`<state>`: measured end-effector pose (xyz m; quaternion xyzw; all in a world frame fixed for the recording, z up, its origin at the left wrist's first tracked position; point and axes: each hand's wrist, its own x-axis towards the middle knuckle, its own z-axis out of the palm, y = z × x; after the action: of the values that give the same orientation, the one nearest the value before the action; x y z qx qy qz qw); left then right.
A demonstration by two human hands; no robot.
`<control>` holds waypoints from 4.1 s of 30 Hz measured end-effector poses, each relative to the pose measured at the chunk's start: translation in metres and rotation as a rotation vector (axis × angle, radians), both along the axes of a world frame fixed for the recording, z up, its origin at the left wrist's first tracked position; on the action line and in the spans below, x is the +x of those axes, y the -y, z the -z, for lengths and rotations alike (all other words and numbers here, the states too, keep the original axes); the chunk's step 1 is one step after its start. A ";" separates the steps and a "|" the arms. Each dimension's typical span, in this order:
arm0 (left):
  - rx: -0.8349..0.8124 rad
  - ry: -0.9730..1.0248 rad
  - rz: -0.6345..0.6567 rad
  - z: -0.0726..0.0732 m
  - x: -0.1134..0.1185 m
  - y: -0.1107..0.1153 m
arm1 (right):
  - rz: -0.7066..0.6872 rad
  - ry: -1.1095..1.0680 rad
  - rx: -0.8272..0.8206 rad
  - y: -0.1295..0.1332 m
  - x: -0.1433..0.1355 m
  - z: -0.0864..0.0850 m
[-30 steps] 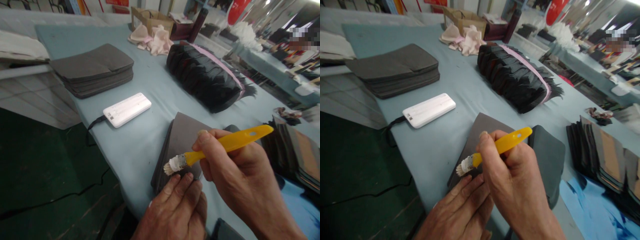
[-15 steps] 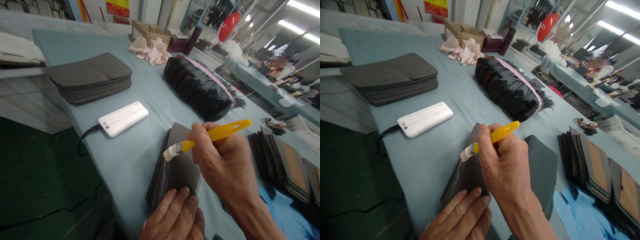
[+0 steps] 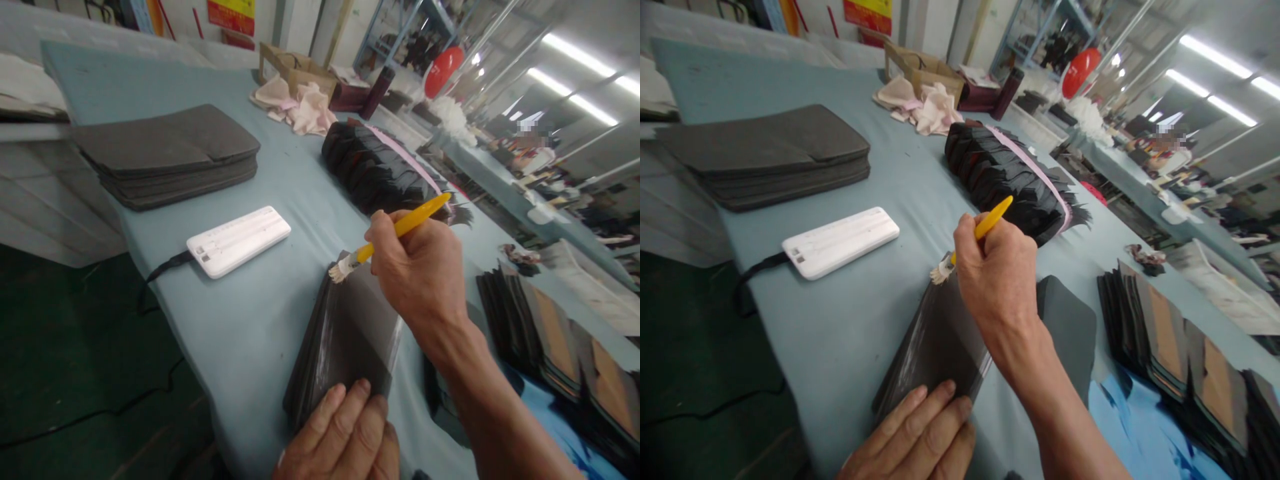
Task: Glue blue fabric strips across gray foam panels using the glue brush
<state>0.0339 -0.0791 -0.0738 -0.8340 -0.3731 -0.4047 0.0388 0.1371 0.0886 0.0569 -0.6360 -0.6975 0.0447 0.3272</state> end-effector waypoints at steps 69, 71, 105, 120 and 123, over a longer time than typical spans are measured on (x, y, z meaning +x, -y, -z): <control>-0.239 0.078 0.018 -0.032 0.002 0.005 | -0.070 -0.554 -0.310 0.108 0.018 0.004; -0.275 0.074 0.030 -0.032 0.003 0.006 | -0.072 -0.543 -0.329 0.116 0.017 0.004; -0.920 0.023 0.360 -0.094 -0.018 -0.148 | 0.003 -0.850 -0.150 0.152 0.025 0.019; -0.866 0.011 0.321 -0.089 -0.016 -0.144 | -0.062 -0.663 -0.355 0.181 0.015 0.014; -0.822 -0.012 0.327 -0.088 -0.017 -0.144 | -0.057 -0.636 -0.402 0.194 0.015 0.007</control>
<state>0.0173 0.0647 0.0144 -0.8305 -0.3659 -0.2187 -0.3586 0.1524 -0.1049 0.0503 -0.6223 -0.5557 0.3849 0.3946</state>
